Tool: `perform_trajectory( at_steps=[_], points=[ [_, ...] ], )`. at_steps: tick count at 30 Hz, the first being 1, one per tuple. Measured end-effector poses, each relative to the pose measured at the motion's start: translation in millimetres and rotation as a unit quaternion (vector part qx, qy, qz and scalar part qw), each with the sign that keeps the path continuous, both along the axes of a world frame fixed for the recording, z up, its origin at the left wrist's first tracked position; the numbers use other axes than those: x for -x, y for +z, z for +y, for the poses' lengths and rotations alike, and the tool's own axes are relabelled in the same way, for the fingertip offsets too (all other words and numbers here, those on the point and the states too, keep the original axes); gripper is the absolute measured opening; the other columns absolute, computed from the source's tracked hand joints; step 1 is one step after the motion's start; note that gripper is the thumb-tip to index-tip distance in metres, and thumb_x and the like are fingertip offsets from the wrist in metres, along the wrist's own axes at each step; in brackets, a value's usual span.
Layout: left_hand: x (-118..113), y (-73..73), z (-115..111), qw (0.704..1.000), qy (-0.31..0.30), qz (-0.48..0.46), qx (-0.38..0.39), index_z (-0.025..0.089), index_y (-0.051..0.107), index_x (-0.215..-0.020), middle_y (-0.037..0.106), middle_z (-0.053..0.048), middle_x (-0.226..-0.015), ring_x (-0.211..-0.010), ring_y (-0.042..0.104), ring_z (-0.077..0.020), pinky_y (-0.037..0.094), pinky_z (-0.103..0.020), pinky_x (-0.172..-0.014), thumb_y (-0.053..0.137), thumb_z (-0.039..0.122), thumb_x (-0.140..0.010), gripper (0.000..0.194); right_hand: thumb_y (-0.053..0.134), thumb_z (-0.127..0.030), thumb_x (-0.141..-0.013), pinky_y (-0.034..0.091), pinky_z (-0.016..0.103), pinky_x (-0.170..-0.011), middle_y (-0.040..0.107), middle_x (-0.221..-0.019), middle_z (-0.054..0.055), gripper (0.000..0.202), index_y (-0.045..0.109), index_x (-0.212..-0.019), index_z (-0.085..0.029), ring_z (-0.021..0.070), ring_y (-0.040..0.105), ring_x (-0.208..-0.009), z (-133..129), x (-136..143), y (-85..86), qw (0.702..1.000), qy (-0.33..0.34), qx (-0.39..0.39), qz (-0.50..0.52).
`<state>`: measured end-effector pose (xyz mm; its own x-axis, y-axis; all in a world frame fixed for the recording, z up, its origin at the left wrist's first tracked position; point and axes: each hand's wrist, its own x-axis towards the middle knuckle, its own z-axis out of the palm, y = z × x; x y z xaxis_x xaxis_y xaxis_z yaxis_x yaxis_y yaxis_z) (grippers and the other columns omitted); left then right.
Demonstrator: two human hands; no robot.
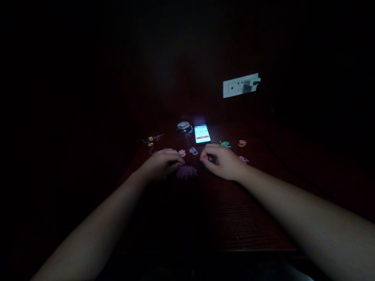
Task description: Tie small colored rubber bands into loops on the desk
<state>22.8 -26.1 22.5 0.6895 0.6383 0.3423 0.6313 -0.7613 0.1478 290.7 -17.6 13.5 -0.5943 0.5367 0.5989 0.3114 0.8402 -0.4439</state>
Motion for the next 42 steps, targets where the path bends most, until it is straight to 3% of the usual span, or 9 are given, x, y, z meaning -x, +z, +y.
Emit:
perform_trajectory(
  at_steps=[9, 11, 14, 16, 18, 27, 35, 39, 42],
  points=[
    [-1, 2.3, 0, 1.000, 0.023, -0.008, -0.002, 0.026, 0.069, -0.107, 0.071, -0.001, -0.110, -0.106, 0.063, -0.0165, 0.048, -0.032, -0.096, 0.056, 0.022, -0.092, 0.021, 0.056, -0.022, -0.087, 0.046, 0.031, -0.068, 0.066, -0.084, 0.006, 0.011, 0.064, -0.091, -0.017, 0.0177, 0.059, -0.073, 3, -1, -6.1, 0.999, -0.037, 0.001, 0.025],
    [9, 2.7, 4, 0.993, 0.104, -0.039, -0.033, 0.025, 0.067, -0.111, 0.071, -0.001, -0.113, -0.106, 0.064, -0.0171, 0.048, -0.032, -0.096, 0.051, 0.020, -0.093, 0.024, 0.054, -0.022, -0.089, 0.047, 0.032, -0.070, 0.067, -0.091, 0.007, 0.014, 0.063, -0.098, -0.016, 0.0193, 0.061, -0.079, 4, -3, -8.5, 0.998, -0.049, 0.004, 0.033],
    [36, 1.1, 14, 0.948, 0.307, -0.064, -0.057, 0.023, 0.067, -0.108, 0.070, -0.005, -0.113, -0.104, 0.064, -0.0211, 0.048, -0.035, -0.095, 0.048, 0.020, -0.093, 0.024, 0.051, -0.024, -0.091, 0.048, 0.032, -0.069, 0.067, -0.091, 0.007, 0.016, 0.061, -0.102, -0.017, 0.0197, 0.062, -0.079, 6, -4, -11.3, 0.997, -0.061, 0.015, 0.042],
    [55, -2.4, 21, 0.909, 0.416, -0.026, 0.002, 0.022, 0.068, -0.103, 0.071, -0.007, -0.111, -0.101, 0.066, -0.0235, 0.050, -0.035, -0.091, 0.049, 0.023, -0.091, 0.022, 0.050, -0.024, -0.092, 0.048, 0.031, -0.067, 0.066, -0.089, 0.007, 0.017, 0.061, -0.103, -0.017, 0.0192, 0.061, -0.076, 7, -4, -13.0, 0.997, -0.067, 0.017, 0.039],
    [70, -7.3, 27, 0.884, 0.463, 0.012, 0.064, 0.023, 0.069, -0.098, 0.072, -0.008, -0.106, -0.096, 0.067, -0.0245, 0.051, -0.035, -0.087, 0.051, 0.026, -0.089, 0.020, 0.050, -0.024, -0.093, 0.047, 0.031, -0.066, 0.066, -0.090, 0.007, 0.017, 0.061, -0.103, -0.018, 0.0191, 0.061, -0.075, 9, -5, -14.3, 0.997, -0.069, 0.013, 0.036],
    [81, -22.8, 38, 0.864, 0.494, 0.028, 0.091, 0.023, 0.065, -0.115, 0.071, -0.010, -0.112, -0.101, 0.067, -0.0259, 0.050, -0.032, -0.086, 0.060, 0.031, -0.080, 0.037, 0.052, -0.025, -0.092, 0.048, 0.032, -0.068, 0.067, -0.089, 0.006, 0.015, 0.061, -0.102, -0.018, 0.0195, 0.062, -0.076, 6, -3, -11.8, 0.997, -0.072, 0.005, 0.037],
    [90, -26.4, 43, 0.854, 0.513, 0.018, 0.084, 0.020, 0.070, -0.091, 0.074, -0.010, -0.093, -0.086, 0.069, -0.0227, 0.051, -0.028, -0.078, 0.053, 0.034, -0.086, 0.022, 0.053, -0.024, -0.090, 0.047, 0.031, -0.067, 0.067, -0.088, 0.006, 0.014, 0.061, -0.099, -0.018, 0.0188, 0.061, -0.076, 5, -2, -11.6, 0.997, -0.059, 0.008, 0.042],
    [66, -14.3, 36, 0.878, 0.475, 0.008, 0.057, 0.016, 0.067, -0.091, 0.072, -0.012, -0.097, -0.090, 0.067, -0.0225, 0.049, -0.030, -0.083, 0.049, 0.031, -0.091, 0.023, 0.055, -0.024, -0.088, 0.045, 0.030, -0.064, 0.066, -0.083, 0.005, 0.011, 0.061, -0.094, -0.018, 0.0171, 0.058, -0.070, 1, 0, -7.5, 0.998, -0.049, 0.003, 0.032],
    [23, -1.5, 18, 0.932, 0.362, -0.037, -0.006, 0.018, 0.063, -0.097, 0.070, -0.009, -0.100, -0.093, 0.064, -0.0212, 0.048, -0.032, -0.085, 0.045, 0.032, -0.096, 0.023, 0.058, -0.026, -0.088, 0.042, 0.028, -0.062, 0.062, -0.074, 0.002, 0.009, 0.060, -0.091, -0.018, 0.0145, 0.055, -0.064, -5, 3, -2.8, 0.999, -0.030, -0.004, 0.017]
  ],
)
